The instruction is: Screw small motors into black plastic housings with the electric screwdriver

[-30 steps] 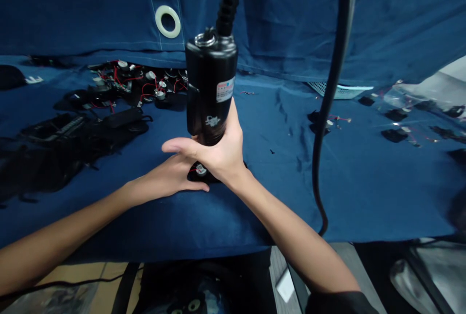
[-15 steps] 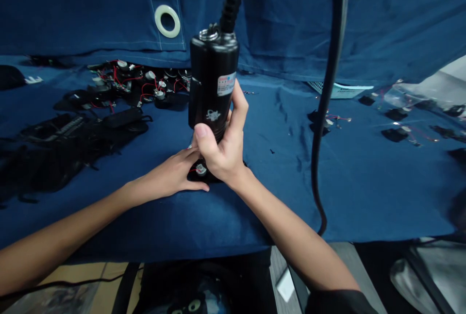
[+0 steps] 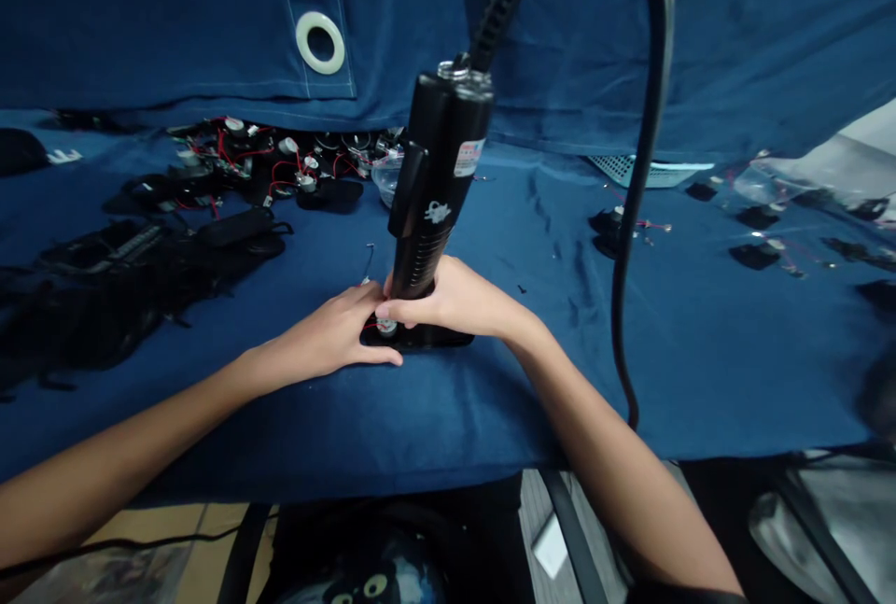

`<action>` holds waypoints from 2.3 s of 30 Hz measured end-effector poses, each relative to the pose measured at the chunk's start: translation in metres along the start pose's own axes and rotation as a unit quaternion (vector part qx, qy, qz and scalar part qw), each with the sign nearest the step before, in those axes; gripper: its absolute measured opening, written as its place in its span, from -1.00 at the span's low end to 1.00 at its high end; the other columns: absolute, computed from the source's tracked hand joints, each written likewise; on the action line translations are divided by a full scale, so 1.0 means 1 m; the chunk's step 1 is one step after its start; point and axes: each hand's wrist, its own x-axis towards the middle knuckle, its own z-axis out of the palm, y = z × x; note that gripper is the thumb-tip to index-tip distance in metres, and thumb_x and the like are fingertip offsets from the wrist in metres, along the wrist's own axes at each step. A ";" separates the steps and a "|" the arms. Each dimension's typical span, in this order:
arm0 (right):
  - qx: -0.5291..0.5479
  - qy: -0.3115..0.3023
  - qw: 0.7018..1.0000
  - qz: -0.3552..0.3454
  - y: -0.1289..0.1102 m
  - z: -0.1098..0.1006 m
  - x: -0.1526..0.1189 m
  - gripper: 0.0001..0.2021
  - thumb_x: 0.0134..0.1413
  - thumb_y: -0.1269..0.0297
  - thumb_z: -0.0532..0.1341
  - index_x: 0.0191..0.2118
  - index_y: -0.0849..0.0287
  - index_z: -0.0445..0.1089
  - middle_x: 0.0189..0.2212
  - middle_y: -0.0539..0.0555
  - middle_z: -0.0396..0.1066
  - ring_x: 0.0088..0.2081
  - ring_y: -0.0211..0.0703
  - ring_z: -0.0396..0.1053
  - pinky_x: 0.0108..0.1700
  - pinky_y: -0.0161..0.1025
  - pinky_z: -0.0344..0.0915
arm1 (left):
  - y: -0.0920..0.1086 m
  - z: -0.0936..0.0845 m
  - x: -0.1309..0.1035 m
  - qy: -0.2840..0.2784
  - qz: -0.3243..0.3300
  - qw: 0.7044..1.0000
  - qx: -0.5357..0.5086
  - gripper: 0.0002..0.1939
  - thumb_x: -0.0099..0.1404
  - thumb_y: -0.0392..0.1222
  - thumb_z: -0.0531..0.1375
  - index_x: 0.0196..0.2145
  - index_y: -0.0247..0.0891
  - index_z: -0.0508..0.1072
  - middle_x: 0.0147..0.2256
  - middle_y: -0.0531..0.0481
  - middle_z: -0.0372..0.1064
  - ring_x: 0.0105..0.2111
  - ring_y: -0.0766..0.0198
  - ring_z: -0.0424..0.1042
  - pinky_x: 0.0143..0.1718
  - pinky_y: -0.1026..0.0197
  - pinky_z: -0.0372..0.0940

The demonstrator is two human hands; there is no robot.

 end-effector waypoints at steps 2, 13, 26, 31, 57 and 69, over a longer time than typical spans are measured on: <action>-0.019 -0.004 1.000 0.007 0.000 0.003 0.002 -0.81 0.08 0.19 0.26 -0.25 0.20 0.44 -0.45 -0.02 0.48 -0.39 -0.22 0.44 -0.31 -0.32 0.34 | 0.001 0.000 0.000 0.000 -0.001 1.000 -0.001 -0.42 0.14 0.14 0.33 -0.02 -0.26 0.30 -0.06 -0.15 0.33 -0.01 -0.05 0.35 0.07 -0.09 0.24; -0.134 0.053 0.990 -0.007 -0.015 0.016 -0.001 -0.87 -0.02 0.28 0.29 -0.33 0.22 0.45 -0.42 -0.01 0.49 -0.36 -0.20 0.41 -0.29 -0.32 0.29 | 0.007 -0.006 0.004 -0.029 -0.026 0.998 -0.044 -0.48 0.13 0.05 0.36 -0.05 -0.25 0.35 0.01 -0.17 0.29 0.04 -0.06 0.31 0.15 -0.19 0.16; 0.271 0.295 0.916 -0.017 0.007 -0.029 0.010 -0.85 0.03 0.21 0.27 -0.38 0.16 0.33 -0.48 0.02 0.42 -0.42 -0.21 0.48 -0.31 -0.22 0.53 | 0.004 -0.001 -0.007 0.030 0.030 0.997 -0.063 -0.41 0.18 -0.04 0.33 0.11 -0.15 0.23 0.04 -0.07 0.27 0.05 0.09 0.30 0.21 -0.12 0.10; 0.364 0.325 0.863 0.131 0.053 -0.015 0.014 -0.84 0.06 0.22 0.25 -0.33 0.20 0.32 -0.50 0.04 0.43 -0.42 -0.25 0.49 -0.33 -0.31 0.54 | 0.010 -0.008 -0.013 0.083 0.110 0.990 -0.008 -0.39 0.22 -0.18 0.30 0.17 -0.22 0.19 0.07 -0.14 0.25 0.10 0.11 0.24 0.18 -0.03 0.16; 0.293 0.278 0.845 0.352 0.063 -0.005 0.021 -0.57 -0.06 -0.11 0.33 -0.59 0.21 0.43 -0.59 0.16 0.48 -0.59 -0.19 0.45 -0.57 -0.35 0.47 | 0.013 -0.017 -0.018 0.242 0.158 0.955 0.065 -0.37 0.25 -0.22 0.25 0.22 -0.13 0.12 0.05 -0.15 0.30 0.08 0.08 0.30 0.11 -0.02 0.23; 0.284 0.280 0.849 0.346 0.066 -0.003 0.021 -0.58 -0.06 -0.11 0.33 -0.52 0.21 0.42 -0.56 0.19 0.49 -0.60 -0.21 0.44 -0.53 -0.38 0.49 | 0.016 -0.017 -0.022 0.268 0.190 0.943 0.062 -0.33 0.31 -0.14 0.23 0.28 -0.13 0.03 0.06 -0.10 0.35 0.11 0.13 0.32 0.16 0.03 0.19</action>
